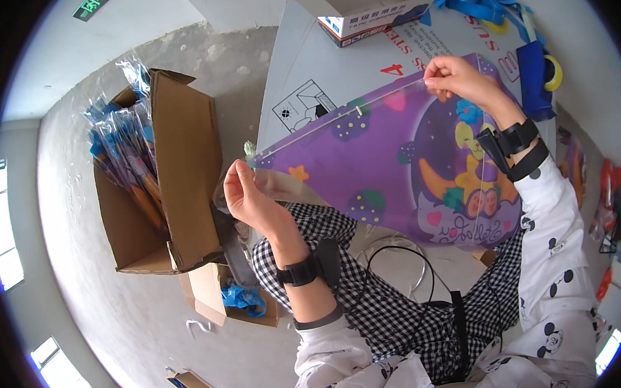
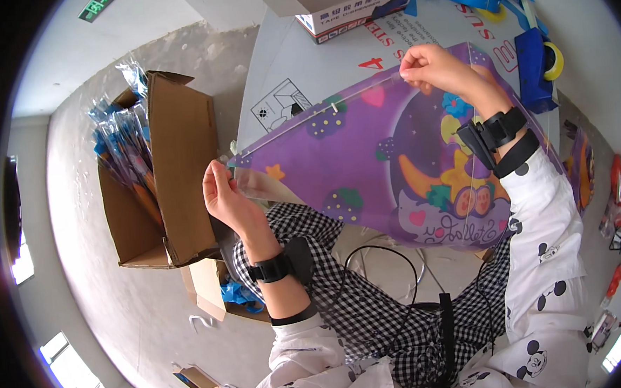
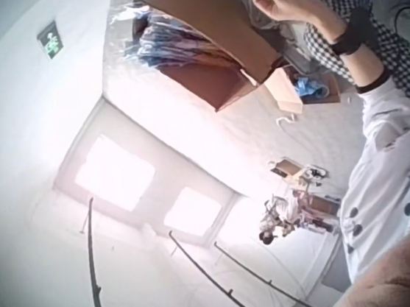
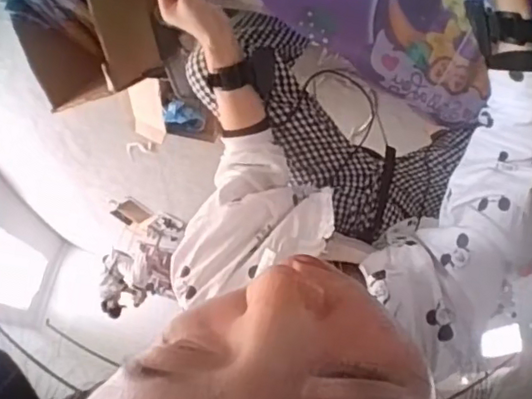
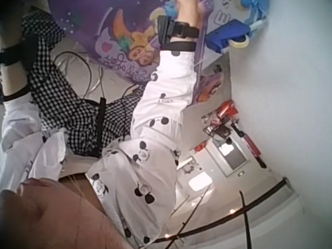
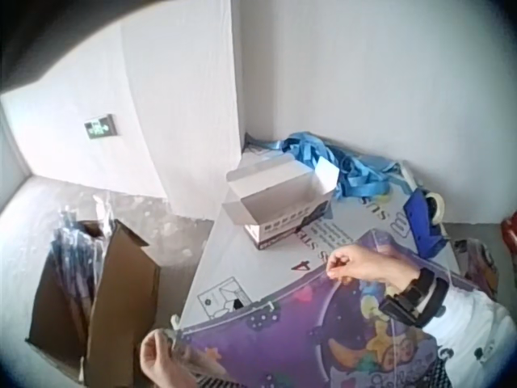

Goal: The recorder is assembling a kite by applying tape and attaching decorative blue ribbons.

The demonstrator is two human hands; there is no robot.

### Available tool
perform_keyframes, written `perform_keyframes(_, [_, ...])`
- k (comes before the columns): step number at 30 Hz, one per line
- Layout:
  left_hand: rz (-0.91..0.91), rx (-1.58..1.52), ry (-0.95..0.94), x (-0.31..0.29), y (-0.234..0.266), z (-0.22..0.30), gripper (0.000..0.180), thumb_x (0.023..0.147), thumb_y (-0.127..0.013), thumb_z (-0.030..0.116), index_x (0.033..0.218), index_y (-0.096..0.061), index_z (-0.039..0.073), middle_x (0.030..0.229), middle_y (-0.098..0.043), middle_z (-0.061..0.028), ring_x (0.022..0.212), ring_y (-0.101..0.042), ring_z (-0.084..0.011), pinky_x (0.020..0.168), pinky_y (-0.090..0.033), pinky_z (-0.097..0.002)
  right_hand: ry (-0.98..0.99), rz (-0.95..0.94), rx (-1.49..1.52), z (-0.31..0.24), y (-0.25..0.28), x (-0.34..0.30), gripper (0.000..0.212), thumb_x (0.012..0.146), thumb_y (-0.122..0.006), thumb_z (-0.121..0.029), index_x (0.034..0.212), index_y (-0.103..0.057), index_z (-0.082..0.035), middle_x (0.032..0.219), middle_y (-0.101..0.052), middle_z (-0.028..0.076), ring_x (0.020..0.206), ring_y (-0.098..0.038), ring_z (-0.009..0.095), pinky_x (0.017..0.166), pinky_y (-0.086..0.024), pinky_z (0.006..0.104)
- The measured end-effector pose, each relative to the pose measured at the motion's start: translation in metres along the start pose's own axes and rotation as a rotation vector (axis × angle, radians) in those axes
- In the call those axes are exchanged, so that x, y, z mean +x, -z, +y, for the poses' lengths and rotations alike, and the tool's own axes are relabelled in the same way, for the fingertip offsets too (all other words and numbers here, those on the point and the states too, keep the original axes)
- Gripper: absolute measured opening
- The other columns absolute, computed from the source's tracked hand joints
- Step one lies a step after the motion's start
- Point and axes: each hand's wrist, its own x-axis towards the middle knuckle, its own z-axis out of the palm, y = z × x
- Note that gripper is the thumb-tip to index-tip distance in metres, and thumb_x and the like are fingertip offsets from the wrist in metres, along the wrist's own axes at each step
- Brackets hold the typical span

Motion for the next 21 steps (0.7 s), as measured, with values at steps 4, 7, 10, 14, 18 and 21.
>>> perform_keyframes(4, [-0.045,0.0,0.033,-0.001,0.001,-0.007,0.01,0.093,-0.063,0.013,0.091,-0.062,0.003,0.079,-0.059,0.0015,0.069,-0.05,-0.0042,0.062,-0.041,-0.0182,0.05,-0.012,0.027,0.004,0.0,-0.001,0.007,0.093,-0.056,-0.013,0.091,-0.056,-0.006,0.076,-0.059,0.0,0.064,-0.052,0.006,0.059,-0.044,0.0208])
perform_keyframes(7, [-0.016,0.182,-0.083,0.0,-0.001,-0.016,0.012,0.092,-0.062,0.013,0.091,-0.062,0.001,0.078,-0.059,0.0003,0.069,-0.051,-0.006,0.063,-0.041,-0.0193,-0.003,0.09,0.071,0.009,-0.007,0.002,0.009,0.094,-0.055,-0.014,0.091,-0.056,-0.006,0.074,-0.057,-0.001,0.063,-0.051,0.005,0.057,-0.042,0.0203])
perform_keyframes(10, [0.033,0.349,-0.165,0.0,-0.002,-0.023,0.015,0.091,-0.063,0.014,0.089,-0.061,-0.001,0.078,-0.059,-0.0014,0.069,-0.052,-0.0086,0.064,-0.042,-0.0215,0.002,0.109,0.141,0.017,-0.011,0.009,0.008,0.094,-0.055,-0.014,0.091,-0.056,-0.006,0.073,-0.055,-0.002,0.063,-0.05,0.005,0.055,-0.041,0.0205])
perform_keyframes(14, [0.052,0.508,-0.218,-0.003,-0.005,-0.027,0.016,0.09,-0.065,0.014,0.087,-0.062,-0.001,0.077,-0.06,-0.0024,0.068,-0.052,-0.0105,0.064,-0.044,-0.024,0.151,0.226,0.035,0.033,-0.024,0.019,0.009,0.092,-0.058,-0.013,0.093,-0.055,-0.005,0.073,-0.055,0.0,0.064,-0.052,0.008,0.058,-0.043,0.0241])
perform_keyframes(18, [0.082,0.59,-0.225,-0.004,-0.006,-0.026,0.015,0.088,-0.066,0.014,0.087,-0.063,-0.001,0.075,-0.06,-0.0017,0.066,-0.051,-0.0106,0.063,-0.044,-0.0247,0.222,0.421,-0.098,0.047,-0.04,0.022,0.023,0.088,-0.061,-0.011,0.106,-0.047,-0.005,0.072,-0.058,0.007,0.069,-0.059,0.019,0.064,-0.046,0.0314])
perform_keyframes(21, [0.082,0.622,-0.211,-0.004,-0.007,-0.024,0.015,0.088,-0.067,0.014,0.086,-0.063,-0.001,0.074,-0.06,-0.0014,0.066,-0.051,-0.0102,0.062,-0.044,-0.0248,0.289,0.531,-0.21,0.05,-0.05,0.024,0.029,0.087,-0.062,-0.01,0.106,-0.041,-0.006,0.079,-0.06,0.013,0.074,-0.063,0.029,0.068,-0.049,0.0371])
